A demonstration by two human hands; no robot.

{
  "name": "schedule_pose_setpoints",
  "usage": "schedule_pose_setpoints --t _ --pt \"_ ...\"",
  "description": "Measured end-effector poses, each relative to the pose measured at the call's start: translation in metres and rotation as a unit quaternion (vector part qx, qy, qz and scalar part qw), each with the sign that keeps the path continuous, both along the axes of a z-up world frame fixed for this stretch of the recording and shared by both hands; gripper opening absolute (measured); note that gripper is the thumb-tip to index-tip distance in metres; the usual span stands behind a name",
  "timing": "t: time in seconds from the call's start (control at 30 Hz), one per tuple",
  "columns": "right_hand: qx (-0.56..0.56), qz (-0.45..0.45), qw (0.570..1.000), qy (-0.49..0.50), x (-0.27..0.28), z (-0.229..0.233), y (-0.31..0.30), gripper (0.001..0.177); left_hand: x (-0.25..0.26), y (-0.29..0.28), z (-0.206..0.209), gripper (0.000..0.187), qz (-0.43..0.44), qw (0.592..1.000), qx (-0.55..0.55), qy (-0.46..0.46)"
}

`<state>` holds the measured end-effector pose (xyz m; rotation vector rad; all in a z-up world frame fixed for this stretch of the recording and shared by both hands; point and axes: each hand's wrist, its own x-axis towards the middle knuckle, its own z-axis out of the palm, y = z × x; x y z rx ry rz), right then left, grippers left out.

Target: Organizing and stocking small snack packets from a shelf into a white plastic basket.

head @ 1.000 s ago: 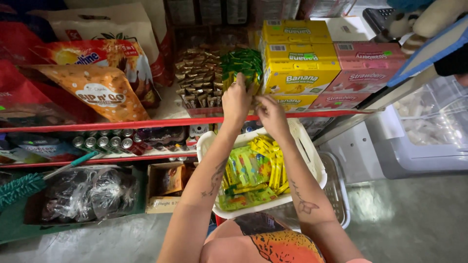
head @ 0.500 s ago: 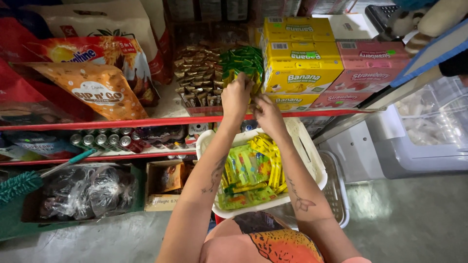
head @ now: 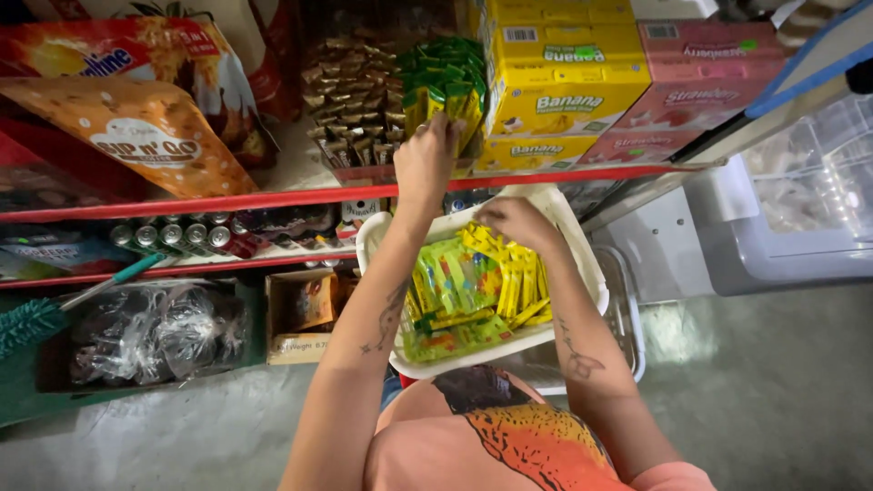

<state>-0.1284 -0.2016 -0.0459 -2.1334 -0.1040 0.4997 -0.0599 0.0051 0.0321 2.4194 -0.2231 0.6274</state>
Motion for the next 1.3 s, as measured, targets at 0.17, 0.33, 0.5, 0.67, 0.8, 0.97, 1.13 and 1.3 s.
schedule_pose_setpoints --t 0.17,0.33,0.5,0.67,0.8,0.97,1.13,1.3 --pt "-0.355 0.07 0.931 0.05 -0.004 -0.074 -0.007 0.025 -0.015 0.01 0.0 0.024 -0.026 0.995 -0.022 -0.095" --pt "-0.455 0.149 0.877 0.048 -0.008 -0.088 -0.006 0.024 -0.021 0.02 -0.007 0.019 -0.054 0.993 -0.054 -0.094" --pt "-0.495 0.167 0.852 -0.012 -0.014 -0.113 -0.018 0.054 -0.029 0.025 -0.002 0.012 -0.064 0.992 -0.073 -0.077" --pt "-0.448 0.072 0.891 -0.011 -0.009 -0.15 -0.039 0.037 -0.04 0.033 0.006 0.011 -0.073 0.99 -0.068 -0.098" --pt "-0.366 0.159 0.915 -0.063 -0.024 -0.059 -0.042 0.02 -0.051 0.042 0.013 0.015 -0.087 0.981 -0.059 -0.163" --pt "-0.039 0.071 0.997 0.007 -0.032 0.037 -0.076 0.005 -0.066 0.048 0.028 0.016 -0.094 0.983 -0.127 -0.099" --pt "0.304 -0.089 0.944 -0.091 -0.033 0.05 -0.072 0.006 -0.065 0.045 0.025 0.028 -0.151 0.905 -0.392 0.07" --pt "0.563 -0.164 0.797 -0.143 -0.022 0.052 -0.008 0.007 -0.079 0.035 0.025 0.045 -0.255 0.82 -0.504 0.087"
